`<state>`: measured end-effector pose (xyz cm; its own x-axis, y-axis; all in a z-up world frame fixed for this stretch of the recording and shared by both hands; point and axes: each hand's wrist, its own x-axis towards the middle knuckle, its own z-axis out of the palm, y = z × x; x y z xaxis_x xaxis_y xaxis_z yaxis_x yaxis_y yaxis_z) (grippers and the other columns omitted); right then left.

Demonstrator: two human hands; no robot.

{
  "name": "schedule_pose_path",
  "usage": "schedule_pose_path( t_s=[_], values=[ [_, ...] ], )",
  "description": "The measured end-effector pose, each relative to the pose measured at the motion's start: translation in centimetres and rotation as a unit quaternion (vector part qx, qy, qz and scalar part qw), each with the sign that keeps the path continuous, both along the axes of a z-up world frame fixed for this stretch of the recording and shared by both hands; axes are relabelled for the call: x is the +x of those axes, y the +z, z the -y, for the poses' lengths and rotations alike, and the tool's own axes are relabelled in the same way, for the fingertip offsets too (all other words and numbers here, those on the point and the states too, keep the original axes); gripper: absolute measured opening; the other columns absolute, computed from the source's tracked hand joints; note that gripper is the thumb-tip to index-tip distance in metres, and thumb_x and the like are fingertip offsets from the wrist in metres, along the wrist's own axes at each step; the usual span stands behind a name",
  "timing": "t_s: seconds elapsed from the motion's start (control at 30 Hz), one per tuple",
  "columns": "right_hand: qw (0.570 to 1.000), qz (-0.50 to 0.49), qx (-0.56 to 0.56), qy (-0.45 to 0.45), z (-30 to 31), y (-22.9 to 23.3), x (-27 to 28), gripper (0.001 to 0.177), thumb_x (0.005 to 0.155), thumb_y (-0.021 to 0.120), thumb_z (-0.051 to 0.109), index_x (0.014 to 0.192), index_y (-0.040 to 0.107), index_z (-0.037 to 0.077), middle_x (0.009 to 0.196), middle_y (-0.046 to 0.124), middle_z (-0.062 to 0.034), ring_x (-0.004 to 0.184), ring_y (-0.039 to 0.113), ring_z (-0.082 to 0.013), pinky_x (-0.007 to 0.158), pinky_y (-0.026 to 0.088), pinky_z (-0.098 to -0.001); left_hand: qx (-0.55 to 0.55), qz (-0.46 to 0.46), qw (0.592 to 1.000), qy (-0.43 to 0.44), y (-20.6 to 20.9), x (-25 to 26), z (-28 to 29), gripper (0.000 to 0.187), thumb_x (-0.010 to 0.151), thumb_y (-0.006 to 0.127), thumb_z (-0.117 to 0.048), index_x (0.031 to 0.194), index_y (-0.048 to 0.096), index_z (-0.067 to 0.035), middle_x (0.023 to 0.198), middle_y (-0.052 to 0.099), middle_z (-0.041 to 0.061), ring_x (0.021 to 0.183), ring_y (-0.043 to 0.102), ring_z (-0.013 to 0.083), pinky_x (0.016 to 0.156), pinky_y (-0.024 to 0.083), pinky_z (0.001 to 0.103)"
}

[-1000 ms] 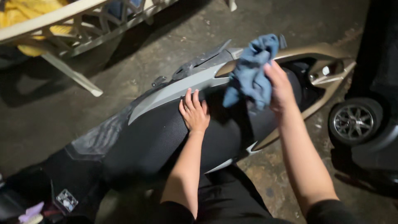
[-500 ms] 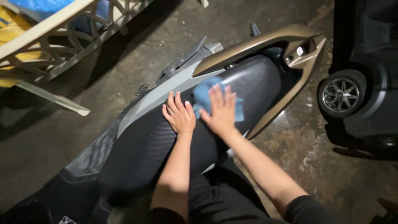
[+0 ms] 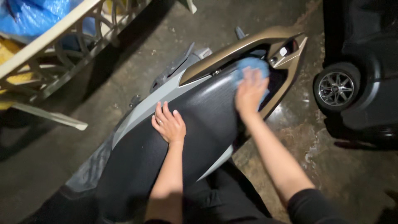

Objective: The person wipes the seat and handlebar area of a scooter with a blue cloth. The person moves from the seat to the handlebars, wiping various surfaces including the grips and dashboard area.

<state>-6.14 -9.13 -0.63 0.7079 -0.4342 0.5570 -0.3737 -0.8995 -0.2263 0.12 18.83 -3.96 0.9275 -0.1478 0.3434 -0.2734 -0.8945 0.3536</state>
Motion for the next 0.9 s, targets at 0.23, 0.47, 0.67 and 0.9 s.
schedule_pose_path(
  t_s=[0.23, 0.47, 0.67, 0.9],
  values=[
    [0.963, -0.035, 0.054, 0.260, -14.9, -0.9, -5.5, 0.043, 0.093, 0.059, 0.012, 0.135, 0.065, 0.015, 0.140, 0.061, -0.0116, 0.135, 0.052, -0.0414, 0.119, 0.036, -0.0616, -0.008, -0.006, 1.000, -0.009, -0.5, -0.2, -0.4, 0.049, 0.100, 0.056, -0.025, 0.145, 0.049, -0.007, 0.157, 0.044, 0.014, 0.140, 0.048, 0.0267, 0.119, 0.026, 0.048],
    [0.979, -0.062, 0.001, 0.193, -2.6, -1.9, -9.3, 0.055, 0.087, 0.072, 0.042, 0.140, 0.060, 0.036, 0.161, 0.035, -0.0091, 0.147, 0.020, -0.0565, 0.102, 0.010, -0.0892, 0.020, 0.007, 1.000, -0.008, -0.2, 0.0, -0.1, 0.048, 0.103, 0.054, -0.023, 0.147, 0.049, -0.006, 0.157, 0.045, 0.013, 0.139, 0.048, 0.0266, 0.119, 0.027, 0.047],
    [0.996, -0.049, 0.072, 0.030, 0.9, -0.5, -1.2, 0.054, 0.099, 0.066, 0.034, 0.150, 0.055, 0.020, 0.161, 0.037, -0.0154, 0.150, 0.023, -0.0546, 0.117, 0.016, -0.0750, 0.036, -0.001, 0.999, -0.001, 0.1, -0.3, -0.2, 0.048, 0.103, 0.053, -0.023, 0.148, 0.048, -0.006, 0.157, 0.044, 0.012, 0.139, 0.048, 0.0251, 0.118, 0.026, 0.047],
    [0.957, -0.055, 0.088, 0.271, -9.4, 0.7, -0.9, 0.050, 0.095, 0.064, 0.018, 0.144, 0.056, 0.013, 0.149, 0.055, -0.0106, 0.146, 0.043, -0.0430, 0.122, 0.030, -0.0630, -0.001, -0.001, 1.000, -0.007, -0.4, -0.3, -0.3, 0.050, 0.103, 0.054, -0.022, 0.149, 0.047, -0.003, 0.157, 0.043, 0.014, 0.142, 0.045, 0.0276, 0.120, 0.026, 0.048]
  ],
)
